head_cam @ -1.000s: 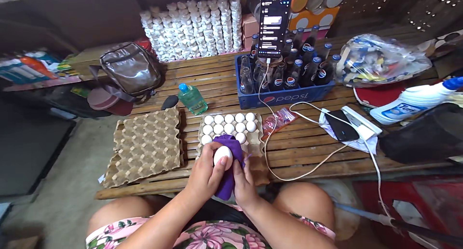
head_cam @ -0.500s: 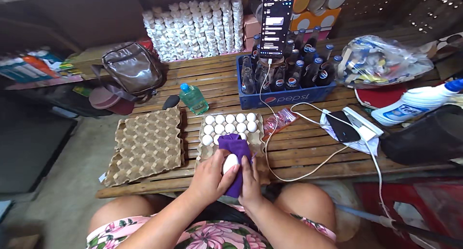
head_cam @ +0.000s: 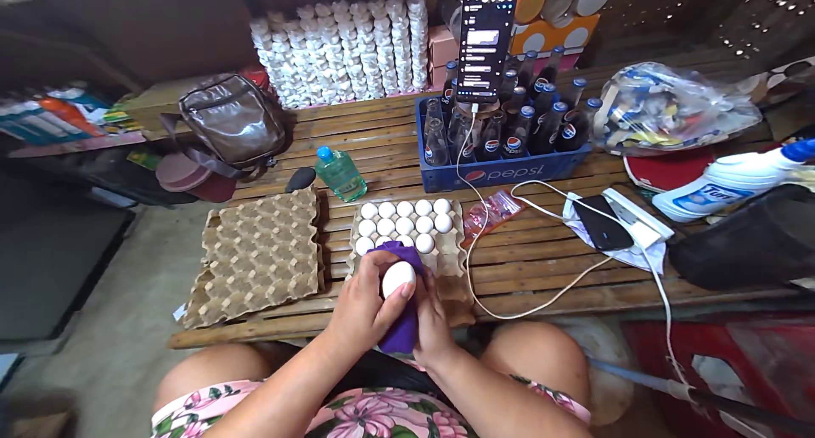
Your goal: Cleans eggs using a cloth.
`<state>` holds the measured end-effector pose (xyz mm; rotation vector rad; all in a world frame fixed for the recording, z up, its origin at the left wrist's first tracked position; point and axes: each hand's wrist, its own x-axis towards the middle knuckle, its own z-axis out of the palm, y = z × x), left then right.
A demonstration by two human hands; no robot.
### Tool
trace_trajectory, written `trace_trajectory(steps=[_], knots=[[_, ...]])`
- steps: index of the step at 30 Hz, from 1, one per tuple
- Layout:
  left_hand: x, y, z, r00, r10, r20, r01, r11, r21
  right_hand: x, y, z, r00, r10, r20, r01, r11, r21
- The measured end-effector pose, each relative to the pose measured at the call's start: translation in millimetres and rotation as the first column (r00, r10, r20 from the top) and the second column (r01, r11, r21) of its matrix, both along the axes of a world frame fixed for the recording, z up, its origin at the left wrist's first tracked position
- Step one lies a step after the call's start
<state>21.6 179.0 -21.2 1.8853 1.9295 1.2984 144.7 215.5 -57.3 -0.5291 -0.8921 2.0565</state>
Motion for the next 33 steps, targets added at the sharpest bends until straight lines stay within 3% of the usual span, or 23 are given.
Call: trace_trajectory(steps=[7, 22, 33], knots=[[3, 2, -1, 0.980, 0.103, -0.172, -0.109, 0.994, -0.024, 0, 0, -2, 0.992, -0.123, 0.027, 0.123, 0.992, 0.009], [6, -3, -3, 0.977, -0.027, -0.210, -0.003, 0.990, -0.140, 2, 6, 4, 0.972, -0.220, 0.077, 0.220, 0.976, 0.012], [6, -4, 2, 0.963, -0.137, -0.231, 0.113, 0.987, -0.114, 4, 13, 10, 0.990, -0.124, 0.061, 0.135, 0.963, -0.235]])
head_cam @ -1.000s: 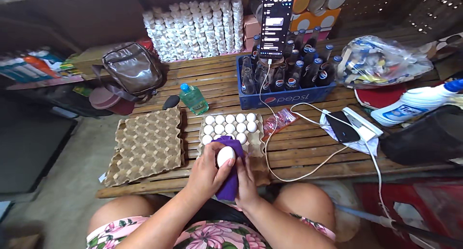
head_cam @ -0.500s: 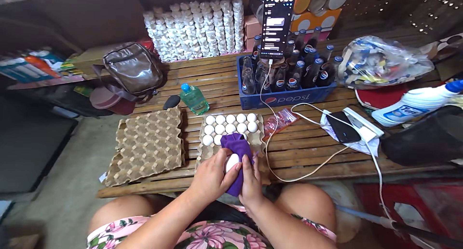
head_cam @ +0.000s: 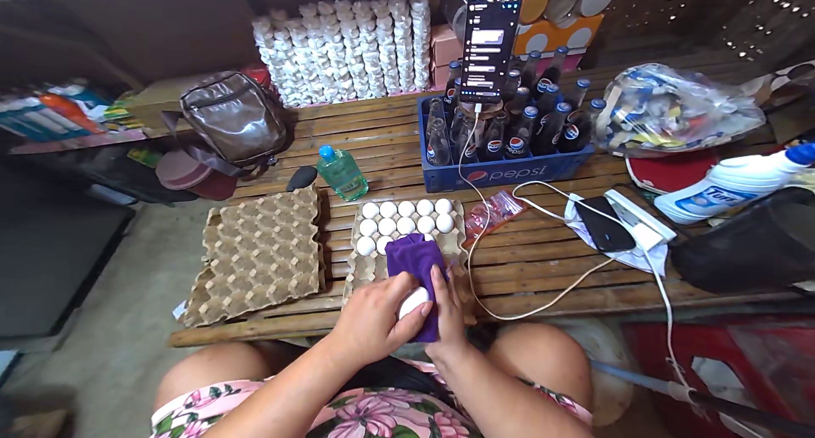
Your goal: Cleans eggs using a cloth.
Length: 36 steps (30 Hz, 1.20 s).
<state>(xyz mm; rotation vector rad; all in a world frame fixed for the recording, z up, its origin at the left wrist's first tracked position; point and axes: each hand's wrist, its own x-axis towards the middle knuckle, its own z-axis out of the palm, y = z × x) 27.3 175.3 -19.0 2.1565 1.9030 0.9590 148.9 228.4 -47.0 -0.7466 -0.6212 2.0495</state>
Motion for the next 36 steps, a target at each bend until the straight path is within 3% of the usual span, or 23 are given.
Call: trace_trajectory(steps=[7, 14, 21, 25, 33, 36], knots=[[-1, -1, 0, 0.998, -0.012, 0.069, 0.014, 0.999, -0.030, -1, 0, -1, 1.000, 0.015, -0.007, -0.015, 1.000, 0.005], [-2, 0, -4, 0.982, 0.113, 0.152, -0.095, 0.988, -0.120, -2, -1, -10, 0.997, 0.020, 0.081, -0.041, 0.965, 0.259], [-5, 2, -14, 0.925, 0.174, 0.338, -0.130, 0.980, -0.148, -5, -3, -23, 0.991, -0.105, 0.087, 0.028, 0.781, 0.624], [-5, 3, -22, 0.874, 0.139, 0.465, -0.088, 0.987, -0.131, -8, -3, -30, 0.980, -0.179, 0.088, 0.065, 0.704, 0.707], [-2, 6, -21, 0.630, 0.136, 0.765, -0.071, 0.990, -0.118, -10, -2, -34, 0.951, -0.288, 0.111, 0.051, 0.501, 0.864], [-1, 6, -24, 0.634, 0.095, 0.767, -0.071, 0.995, -0.064, -10, -2, -33, 0.952, -0.293, 0.083, 0.069, 0.472, 0.879]])
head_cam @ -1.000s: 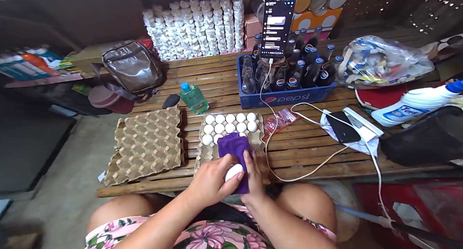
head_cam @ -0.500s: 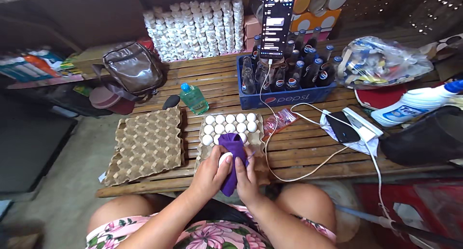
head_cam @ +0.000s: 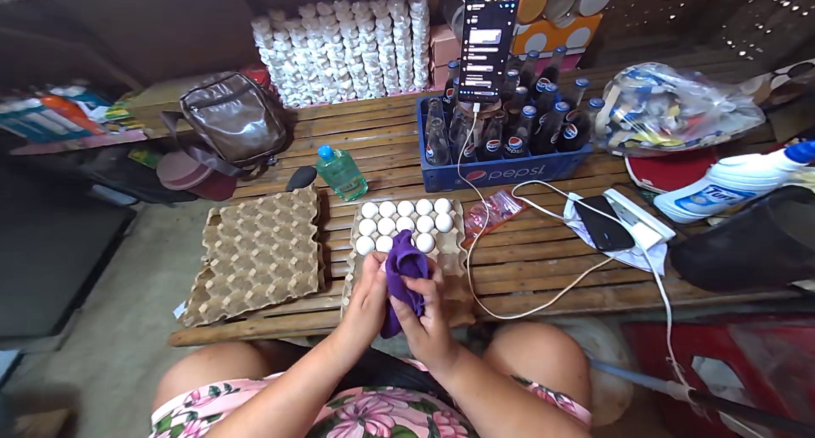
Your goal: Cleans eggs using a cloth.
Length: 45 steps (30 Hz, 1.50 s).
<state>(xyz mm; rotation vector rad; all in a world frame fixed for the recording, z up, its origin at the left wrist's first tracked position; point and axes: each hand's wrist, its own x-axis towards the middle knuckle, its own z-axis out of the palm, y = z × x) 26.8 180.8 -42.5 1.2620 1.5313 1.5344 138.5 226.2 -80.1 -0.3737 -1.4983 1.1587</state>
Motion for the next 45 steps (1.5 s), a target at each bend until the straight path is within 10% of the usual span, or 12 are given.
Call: trace_trajectory(steps=[11, 20, 30, 35, 45], knots=[[2, -4, 5, 0.944, -0.105, -0.314, 0.092, 0.994, -0.053, 6, -1, 8, 0.978, 0.073, -0.198, -0.138, 0.929, -0.342], [-4, -6, 16, 0.819, -0.176, -0.546, 0.149, 0.984, -0.093, 12, 5, 27, 0.954, 0.141, -0.263, -0.294, 0.596, -0.747], [0, -1, 9, 0.963, 0.047, -0.266, -0.007, 0.989, 0.149, 8, -8, 13, 0.954, 0.236, -0.183, -0.292, 0.867, -0.403], [3, -4, 9, 0.873, 0.065, -0.483, -0.021, 0.995, 0.098, 8, -8, 10, 0.975, 0.138, -0.176, -0.187, 0.935, -0.302], [2, -5, 16, 0.808, -0.035, -0.588, 0.112, 0.989, 0.095, 10, -3, 19, 0.962, 0.154, -0.225, -0.269, 0.675, -0.688]])
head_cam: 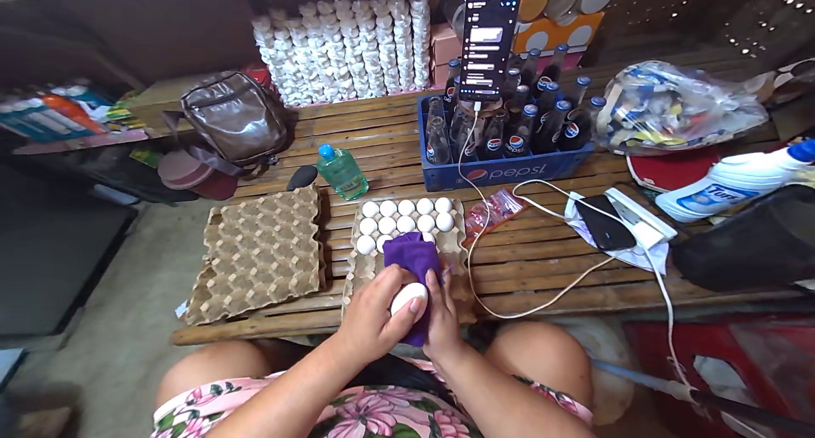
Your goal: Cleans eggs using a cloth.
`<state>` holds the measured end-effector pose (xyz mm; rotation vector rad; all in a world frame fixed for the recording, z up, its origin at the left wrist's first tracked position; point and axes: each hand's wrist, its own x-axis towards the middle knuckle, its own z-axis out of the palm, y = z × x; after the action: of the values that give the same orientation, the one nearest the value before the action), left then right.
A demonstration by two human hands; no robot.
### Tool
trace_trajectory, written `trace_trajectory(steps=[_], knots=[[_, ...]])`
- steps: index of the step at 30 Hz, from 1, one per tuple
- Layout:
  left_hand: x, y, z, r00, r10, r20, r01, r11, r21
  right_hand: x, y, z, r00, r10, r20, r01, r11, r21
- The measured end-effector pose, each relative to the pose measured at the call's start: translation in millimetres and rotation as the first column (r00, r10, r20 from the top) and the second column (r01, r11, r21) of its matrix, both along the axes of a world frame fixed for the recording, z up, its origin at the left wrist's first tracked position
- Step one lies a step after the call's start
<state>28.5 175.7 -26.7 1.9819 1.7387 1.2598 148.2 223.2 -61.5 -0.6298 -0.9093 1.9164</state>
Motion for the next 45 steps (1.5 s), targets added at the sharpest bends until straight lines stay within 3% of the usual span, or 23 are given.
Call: trace_trajectory(steps=[8, 10, 14, 19, 24, 31, 33, 37, 40, 45], knots=[[-2, 5, -2, 0.936, 0.035, 0.351, -0.057, 0.997, 0.051, -4, -9, -8, 1.000, -0.030, -0.005, 0.030, 0.954, 0.298], [-3, 6, -3, 0.943, 0.061, 0.328, -0.079, 0.996, 0.041, -5, -10, -9, 0.999, -0.049, -0.008, 0.049, 0.942, 0.332], [-3, 3, -1, 0.988, 0.142, 0.060, -0.137, 0.987, -0.079, -5, -8, -9, 0.993, -0.118, -0.008, 0.112, 0.922, 0.372], [1, 2, -4, 0.984, 0.139, -0.111, -0.149, 0.984, -0.093, -3, -4, -4, 0.986, -0.164, 0.035, 0.149, 0.953, 0.265], [-1, 0, -4, 0.998, 0.050, -0.042, -0.053, 0.996, -0.075, -1, -1, 2, 0.995, -0.045, 0.090, 0.042, 0.999, 0.031], [-1, 4, -7, 0.969, 0.087, 0.230, -0.085, 0.996, -0.021, -5, -7, -8, 1.000, -0.016, -0.019, 0.020, 0.977, 0.214], [-1, 3, -9, 0.972, 0.112, 0.206, -0.106, 0.994, -0.040, -6, -8, -9, 0.999, -0.043, -0.027, 0.049, 0.961, 0.274], [2, 0, -5, 0.984, 0.175, 0.004, -0.173, 0.974, -0.143, -3, -5, -6, 0.992, -0.126, 0.000, 0.119, 0.941, 0.316], [1, 0, -2, 0.990, 0.135, -0.046, -0.141, 0.973, -0.182, -2, -4, -5, 0.987, -0.158, 0.032, 0.147, 0.964, 0.220], [-3, -2, -1, 1.000, 0.009, -0.028, -0.011, 0.994, -0.107, -1, 0, 6, 0.993, -0.090, 0.081, 0.092, 0.995, -0.029]])
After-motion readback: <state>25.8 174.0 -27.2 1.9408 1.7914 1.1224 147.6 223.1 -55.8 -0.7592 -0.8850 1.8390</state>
